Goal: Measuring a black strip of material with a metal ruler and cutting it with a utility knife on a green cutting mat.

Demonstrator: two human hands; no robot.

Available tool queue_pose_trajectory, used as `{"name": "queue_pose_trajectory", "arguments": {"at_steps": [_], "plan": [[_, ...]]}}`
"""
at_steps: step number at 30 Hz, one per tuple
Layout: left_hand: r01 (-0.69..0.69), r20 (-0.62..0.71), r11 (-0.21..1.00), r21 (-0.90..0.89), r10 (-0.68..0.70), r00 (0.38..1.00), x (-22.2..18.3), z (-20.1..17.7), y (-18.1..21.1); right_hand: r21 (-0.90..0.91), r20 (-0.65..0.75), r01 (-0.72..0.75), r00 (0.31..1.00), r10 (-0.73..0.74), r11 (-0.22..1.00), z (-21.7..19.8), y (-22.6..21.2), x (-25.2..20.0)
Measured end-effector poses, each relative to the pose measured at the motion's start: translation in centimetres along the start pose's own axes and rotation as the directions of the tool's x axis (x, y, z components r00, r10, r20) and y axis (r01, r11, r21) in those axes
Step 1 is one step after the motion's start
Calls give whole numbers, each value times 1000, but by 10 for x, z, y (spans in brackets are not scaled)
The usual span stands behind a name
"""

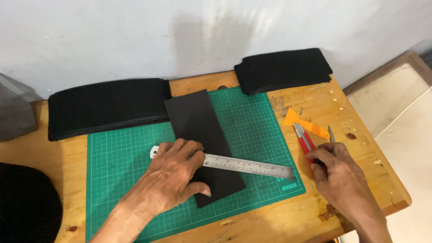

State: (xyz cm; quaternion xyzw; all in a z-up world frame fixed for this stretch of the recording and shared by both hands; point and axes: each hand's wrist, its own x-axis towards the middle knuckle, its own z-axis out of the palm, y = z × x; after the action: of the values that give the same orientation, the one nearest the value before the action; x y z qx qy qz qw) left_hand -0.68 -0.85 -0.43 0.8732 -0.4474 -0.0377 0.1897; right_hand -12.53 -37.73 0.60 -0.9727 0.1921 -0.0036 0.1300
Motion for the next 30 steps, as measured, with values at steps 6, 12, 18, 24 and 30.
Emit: {"name": "queue_pose_trajectory", "arguments": {"at_steps": [6,12,18,24,30], "plan": [[42,36,998,-54,-40,999,0,-3,3,102,-67,414,910,-409,905,4,2,-2],[55,16,993,-105,-53,998,1,-4,5,46,283,313,907,-313,949,-1,-26,2],[12,-14,994,-105,-13,1000,-2,-4,5,-88,545,286,816,-194,954,-17,-54,15],[12,1,997,-73,-12,1000,-3,-3,5,8,581,203,796,-170,979,-18,-61,17],[25,24,993,-111,-23,999,-4,-6,12,242,364,120,908,-205,963,-4,-96,24]]}}
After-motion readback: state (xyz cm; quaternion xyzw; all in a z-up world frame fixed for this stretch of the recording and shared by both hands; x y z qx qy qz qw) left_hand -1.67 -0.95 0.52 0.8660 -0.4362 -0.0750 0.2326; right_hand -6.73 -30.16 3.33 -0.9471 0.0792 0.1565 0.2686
